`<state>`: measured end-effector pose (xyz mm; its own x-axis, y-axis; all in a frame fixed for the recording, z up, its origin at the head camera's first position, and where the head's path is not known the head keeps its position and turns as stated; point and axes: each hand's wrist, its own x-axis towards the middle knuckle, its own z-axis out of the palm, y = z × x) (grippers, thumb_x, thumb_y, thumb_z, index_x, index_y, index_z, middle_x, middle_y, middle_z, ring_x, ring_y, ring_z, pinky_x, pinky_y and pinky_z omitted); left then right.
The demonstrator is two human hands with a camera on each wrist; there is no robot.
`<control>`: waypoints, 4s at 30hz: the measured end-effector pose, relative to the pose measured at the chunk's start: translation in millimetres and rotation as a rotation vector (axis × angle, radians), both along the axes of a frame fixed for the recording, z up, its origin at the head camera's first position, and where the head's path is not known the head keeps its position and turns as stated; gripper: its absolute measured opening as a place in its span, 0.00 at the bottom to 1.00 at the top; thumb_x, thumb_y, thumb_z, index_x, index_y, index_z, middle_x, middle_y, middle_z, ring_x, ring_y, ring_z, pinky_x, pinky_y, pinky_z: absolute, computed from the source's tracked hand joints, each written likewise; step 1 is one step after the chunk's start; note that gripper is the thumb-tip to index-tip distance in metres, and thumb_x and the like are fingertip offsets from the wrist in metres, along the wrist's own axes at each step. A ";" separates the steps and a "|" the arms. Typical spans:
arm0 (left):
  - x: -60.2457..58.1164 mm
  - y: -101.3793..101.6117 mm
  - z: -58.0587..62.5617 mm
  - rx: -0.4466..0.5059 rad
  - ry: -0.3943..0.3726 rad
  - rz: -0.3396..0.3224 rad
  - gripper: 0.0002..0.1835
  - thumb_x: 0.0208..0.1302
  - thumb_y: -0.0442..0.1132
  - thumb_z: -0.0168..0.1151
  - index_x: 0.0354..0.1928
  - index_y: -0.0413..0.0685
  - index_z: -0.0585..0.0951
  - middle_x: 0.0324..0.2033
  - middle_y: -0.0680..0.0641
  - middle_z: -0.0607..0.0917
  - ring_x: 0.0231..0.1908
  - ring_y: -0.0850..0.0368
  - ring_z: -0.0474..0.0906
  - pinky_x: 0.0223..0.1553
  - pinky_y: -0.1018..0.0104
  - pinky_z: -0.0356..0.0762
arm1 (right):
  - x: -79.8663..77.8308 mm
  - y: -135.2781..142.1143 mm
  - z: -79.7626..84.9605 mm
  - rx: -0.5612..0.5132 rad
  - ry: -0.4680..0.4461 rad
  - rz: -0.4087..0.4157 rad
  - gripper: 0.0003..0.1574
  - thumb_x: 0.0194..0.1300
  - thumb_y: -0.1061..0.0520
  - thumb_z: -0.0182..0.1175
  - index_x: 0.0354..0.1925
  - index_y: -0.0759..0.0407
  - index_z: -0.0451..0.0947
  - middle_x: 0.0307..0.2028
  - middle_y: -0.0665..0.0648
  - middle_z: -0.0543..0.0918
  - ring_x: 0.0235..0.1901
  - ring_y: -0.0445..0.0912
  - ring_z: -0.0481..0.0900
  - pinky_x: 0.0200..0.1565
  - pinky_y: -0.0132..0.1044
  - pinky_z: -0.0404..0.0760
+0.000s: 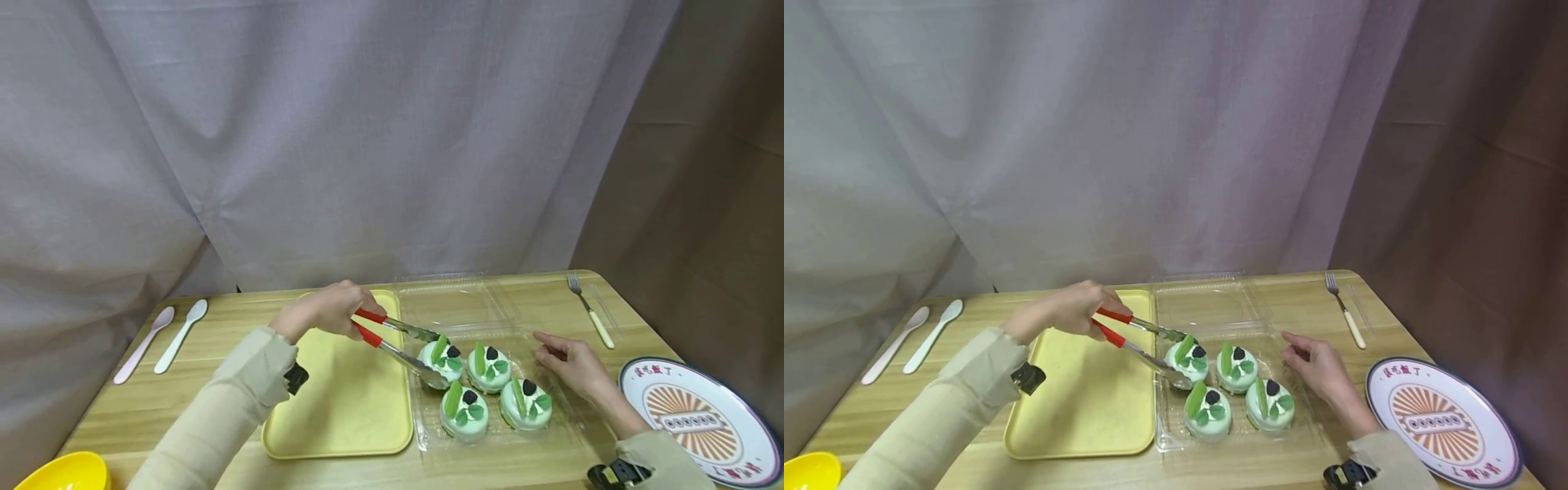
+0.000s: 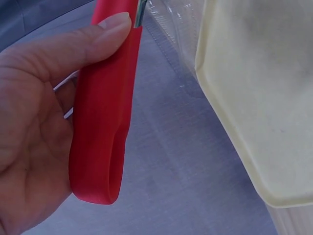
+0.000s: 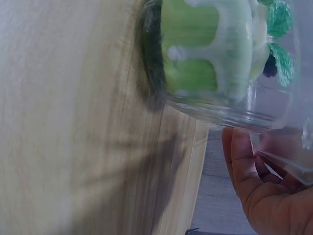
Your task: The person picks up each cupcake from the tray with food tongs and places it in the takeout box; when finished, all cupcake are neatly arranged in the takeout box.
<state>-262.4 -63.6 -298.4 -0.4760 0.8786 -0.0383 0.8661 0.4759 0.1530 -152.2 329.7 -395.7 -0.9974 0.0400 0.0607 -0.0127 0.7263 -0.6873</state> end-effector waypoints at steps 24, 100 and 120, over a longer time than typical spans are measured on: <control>3.6 15.3 3.9 -0.086 -0.050 0.040 0.20 0.48 0.32 0.71 0.46 0.54 0.86 0.34 0.54 0.87 0.31 0.61 0.75 0.35 0.68 0.74 | -0.6 -0.9 1.5 -0.003 -0.027 -0.002 0.28 0.69 0.65 0.56 0.63 0.79 0.65 0.40 0.69 0.85 0.29 0.25 0.75 0.31 0.26 0.78; 7.8 -12.5 2.5 0.093 0.017 0.047 0.30 0.43 0.31 0.76 0.55 0.48 0.83 0.51 0.48 0.87 0.53 0.50 0.82 0.56 0.53 0.76 | -3.4 -1.6 0.2 -0.035 -0.027 0.003 0.28 0.69 0.66 0.54 0.63 0.81 0.65 0.40 0.71 0.85 0.28 0.28 0.77 0.30 0.26 0.79; 6.3 -2.0 5.1 -0.027 -0.030 0.105 0.25 0.49 0.35 0.72 0.53 0.55 0.85 0.46 0.53 0.88 0.42 0.55 0.83 0.42 0.62 0.80 | -5.1 -1.2 1.2 -0.036 -0.034 0.005 0.28 0.70 0.66 0.54 0.63 0.81 0.64 0.39 0.71 0.84 0.28 0.28 0.78 0.30 0.26 0.79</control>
